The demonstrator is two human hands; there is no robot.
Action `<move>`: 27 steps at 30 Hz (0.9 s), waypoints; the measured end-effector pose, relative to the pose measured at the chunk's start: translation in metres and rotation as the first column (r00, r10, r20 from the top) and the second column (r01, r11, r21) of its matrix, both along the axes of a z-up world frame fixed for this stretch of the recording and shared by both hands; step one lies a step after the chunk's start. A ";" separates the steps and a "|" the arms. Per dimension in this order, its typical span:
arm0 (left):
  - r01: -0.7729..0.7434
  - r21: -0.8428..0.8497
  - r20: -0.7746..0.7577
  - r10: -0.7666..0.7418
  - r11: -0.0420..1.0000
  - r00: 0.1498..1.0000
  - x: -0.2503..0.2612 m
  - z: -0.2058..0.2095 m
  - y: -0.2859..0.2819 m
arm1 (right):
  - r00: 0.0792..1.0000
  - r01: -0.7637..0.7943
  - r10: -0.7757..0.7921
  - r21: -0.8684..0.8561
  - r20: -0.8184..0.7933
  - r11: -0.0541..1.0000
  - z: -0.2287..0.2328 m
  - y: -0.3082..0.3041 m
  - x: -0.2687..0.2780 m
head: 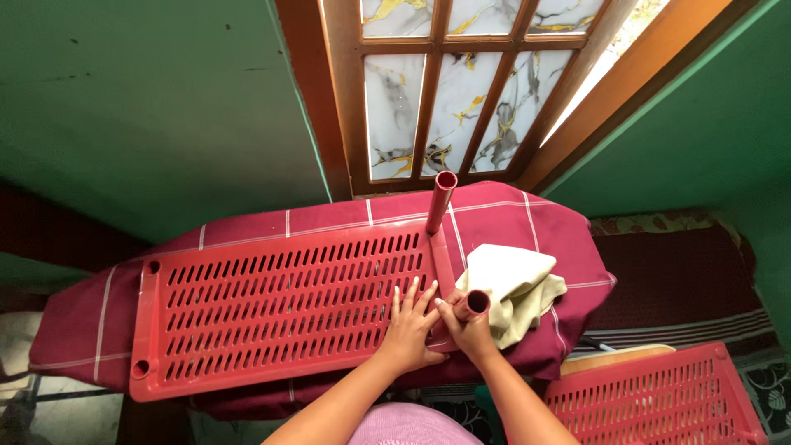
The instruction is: The person disassembles a red plastic stool by removing the legs from the seat. They then wipe the seat with a cloth. The legs are placed on a nearby wooden tray.
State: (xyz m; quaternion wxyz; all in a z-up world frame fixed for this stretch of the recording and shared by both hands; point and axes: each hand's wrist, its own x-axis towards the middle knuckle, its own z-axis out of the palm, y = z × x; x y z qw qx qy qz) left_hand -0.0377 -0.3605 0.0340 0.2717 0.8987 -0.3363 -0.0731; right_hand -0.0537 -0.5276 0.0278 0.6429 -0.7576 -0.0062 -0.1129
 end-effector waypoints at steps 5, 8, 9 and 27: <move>-0.008 -0.009 -0.001 0.008 1.000 1.000 -0.002 -0.008 0.001 | 0.989 0.145 -0.145 0.086 -0.011 0.986 -0.003 0.018 -0.006; -0.005 0.003 -0.008 0.005 1.000 1.000 -0.001 -0.009 0.000 | 0.942 0.334 -0.336 0.093 0.016 0.938 -0.006 0.034 -0.007; -0.006 0.006 -0.015 0.006 1.000 1.000 -0.001 -0.010 0.000 | 0.922 0.381 -0.385 0.084 0.036 0.921 -0.007 0.034 -0.007; 0.000 0.026 -0.057 0.001 1.000 0.998 -0.004 -0.001 0.002 | 0.983 0.099 -0.053 0.262 -0.175 0.960 0.012 -0.013 0.016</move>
